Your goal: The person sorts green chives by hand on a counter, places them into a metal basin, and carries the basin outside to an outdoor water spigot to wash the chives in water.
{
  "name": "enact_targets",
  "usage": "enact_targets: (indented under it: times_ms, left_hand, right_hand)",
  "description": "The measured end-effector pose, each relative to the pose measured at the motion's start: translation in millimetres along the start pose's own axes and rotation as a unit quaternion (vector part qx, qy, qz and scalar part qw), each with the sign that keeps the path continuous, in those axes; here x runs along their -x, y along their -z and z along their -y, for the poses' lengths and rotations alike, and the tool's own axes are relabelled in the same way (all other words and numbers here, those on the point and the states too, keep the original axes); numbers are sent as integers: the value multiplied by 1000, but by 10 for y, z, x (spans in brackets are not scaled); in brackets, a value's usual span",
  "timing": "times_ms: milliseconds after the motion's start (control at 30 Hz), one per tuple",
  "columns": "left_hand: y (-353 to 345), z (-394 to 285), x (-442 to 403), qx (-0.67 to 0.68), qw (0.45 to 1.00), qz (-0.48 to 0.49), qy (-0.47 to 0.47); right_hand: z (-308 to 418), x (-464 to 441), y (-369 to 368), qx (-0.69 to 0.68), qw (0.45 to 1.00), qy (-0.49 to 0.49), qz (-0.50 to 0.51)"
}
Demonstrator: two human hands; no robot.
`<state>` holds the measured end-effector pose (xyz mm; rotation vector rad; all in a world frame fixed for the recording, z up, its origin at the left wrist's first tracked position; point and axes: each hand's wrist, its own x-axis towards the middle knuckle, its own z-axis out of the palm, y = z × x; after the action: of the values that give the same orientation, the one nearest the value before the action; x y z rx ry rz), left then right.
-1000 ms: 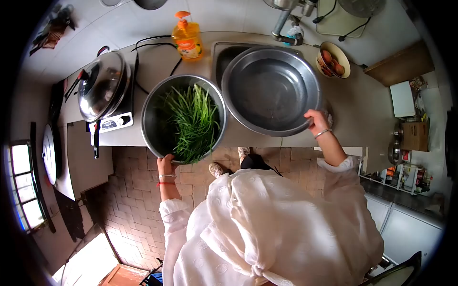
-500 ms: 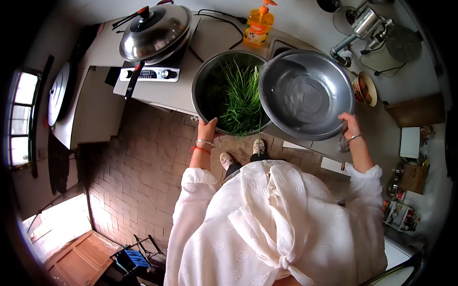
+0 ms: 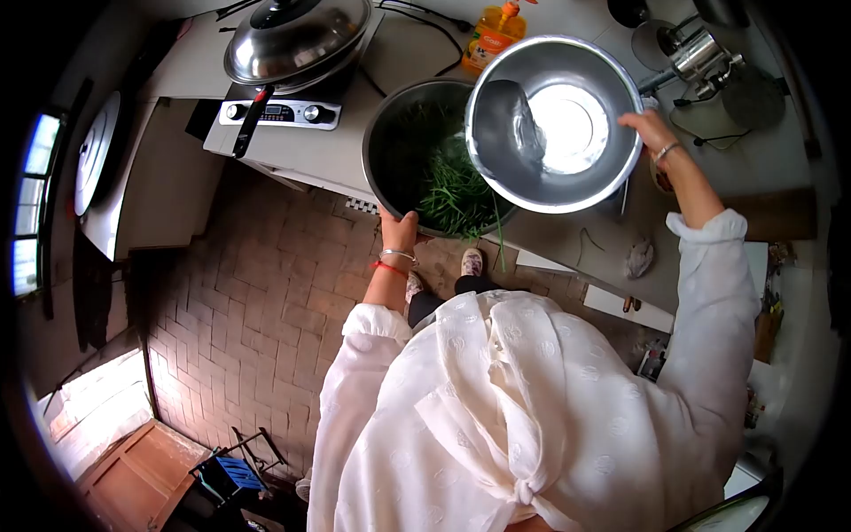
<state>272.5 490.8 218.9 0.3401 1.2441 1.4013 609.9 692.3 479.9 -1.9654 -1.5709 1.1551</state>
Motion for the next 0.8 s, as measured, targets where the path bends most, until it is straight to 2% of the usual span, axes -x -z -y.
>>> enact_targets:
  times_ms: [67,133,167,233,333,400,467,567,633,700,767,800]
  left_hand:
    - [-44,-41,89,3,1000,-11,14]
    - [-73,-36,149,12,999,-22,25]
    - [-74,-21,164,19,999,-22,27]
    - [-85,-14,190,33,999,-22,29]
    - [-99,-66,239,22,998,-33,53]
    - [-84,-52,236,19,997,-41,62]
    - [-59,18,218,15,997,-39,66]
    - [25,153,150,24,998,-29,57]
    - [-23,41,202,32,996,-13,82]
    - [-52,22,211,34,994,-34,96]
    - [14,45,170,16,992,-10,127]
    - [146,143,95,22,985,-6,172]
  right_hand:
    - [281,-18,-80,122,991,40,-21]
    - [487,-76,-134,282,951,120,-32]
    - [521,-107,-197,314,933,159,-72]
    - [583,-167,-243,347,907,227,-76]
    - [723,66,-454,394,835,331,-194]
    - [993,587,-584,401,825,361,-169]
    - [735,514,-555,377,790,418,-242]
    - [503,647,-469,301,840,380,-245]
    - [155,562,-387,186,873,354,-280]
    - [-319,460,-297,153,919,194,-307]
    - [-1165,227,-248,-27,939,149,-308]
    - [-1085,499,-217,-1,953,40,-301]
